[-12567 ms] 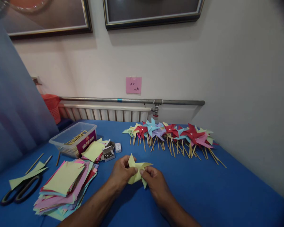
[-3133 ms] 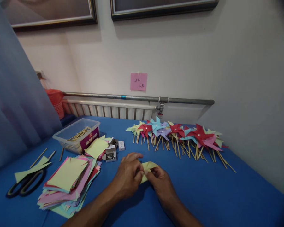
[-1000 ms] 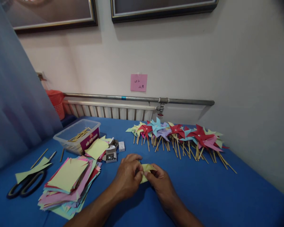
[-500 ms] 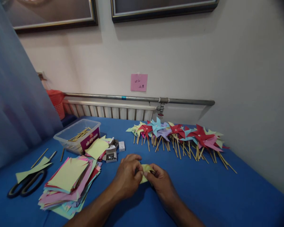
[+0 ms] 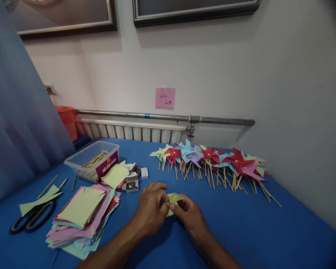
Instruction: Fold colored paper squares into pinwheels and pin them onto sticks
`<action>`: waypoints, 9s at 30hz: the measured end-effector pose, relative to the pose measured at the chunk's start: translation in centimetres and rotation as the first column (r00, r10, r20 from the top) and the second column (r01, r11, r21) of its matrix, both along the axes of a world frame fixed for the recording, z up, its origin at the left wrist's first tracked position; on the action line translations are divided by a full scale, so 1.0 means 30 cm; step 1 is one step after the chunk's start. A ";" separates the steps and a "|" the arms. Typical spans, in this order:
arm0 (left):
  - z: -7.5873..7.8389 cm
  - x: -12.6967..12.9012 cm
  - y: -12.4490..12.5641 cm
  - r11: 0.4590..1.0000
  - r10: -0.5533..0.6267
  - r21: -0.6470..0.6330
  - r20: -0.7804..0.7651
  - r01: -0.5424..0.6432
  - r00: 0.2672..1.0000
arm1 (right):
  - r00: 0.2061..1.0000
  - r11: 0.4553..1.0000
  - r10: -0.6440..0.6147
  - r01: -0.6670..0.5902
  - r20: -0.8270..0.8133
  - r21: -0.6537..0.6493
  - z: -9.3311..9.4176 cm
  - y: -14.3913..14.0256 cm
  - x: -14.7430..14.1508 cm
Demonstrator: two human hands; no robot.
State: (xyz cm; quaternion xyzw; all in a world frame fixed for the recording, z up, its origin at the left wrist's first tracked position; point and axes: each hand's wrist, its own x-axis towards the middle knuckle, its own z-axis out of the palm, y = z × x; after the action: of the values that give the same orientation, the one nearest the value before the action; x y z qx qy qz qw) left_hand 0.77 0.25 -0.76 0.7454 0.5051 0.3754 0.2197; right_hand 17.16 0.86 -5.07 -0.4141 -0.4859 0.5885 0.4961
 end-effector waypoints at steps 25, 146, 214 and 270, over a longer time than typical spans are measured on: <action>0.024 0.023 0.001 0.735 0.305 -0.557 0.781 0.386 0.545 | 0.991 0.998 0.010 -0.002 -0.137 0.059 -0.022 0.005 -0.009; 0.075 -0.142 0.043 0.984 0.108 0.163 -0.191 -0.077 0.976 | 0.941 0.945 -0.320 0.309 -0.106 -0.108 0.023 0.007 0.036; 0.010 -0.038 0.011 0.949 -0.009 -0.315 0.037 0.020 0.999 | 0.994 0.995 -0.081 0.076 -0.078 -0.065 -0.041 0.027 0.029; 0.013 -0.026 -0.002 0.964 -0.012 -0.266 -0.023 0.005 1.000 | 0.988 0.991 -0.129 0.125 -0.085 -0.051 -0.023 0.022 0.022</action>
State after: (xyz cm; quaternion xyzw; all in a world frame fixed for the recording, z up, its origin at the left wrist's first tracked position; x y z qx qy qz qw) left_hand -0.02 0.20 -0.39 0.7158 0.5503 0.2944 0.3132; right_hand 17.83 1.53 -5.78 -0.4289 -0.4229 0.5843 0.5439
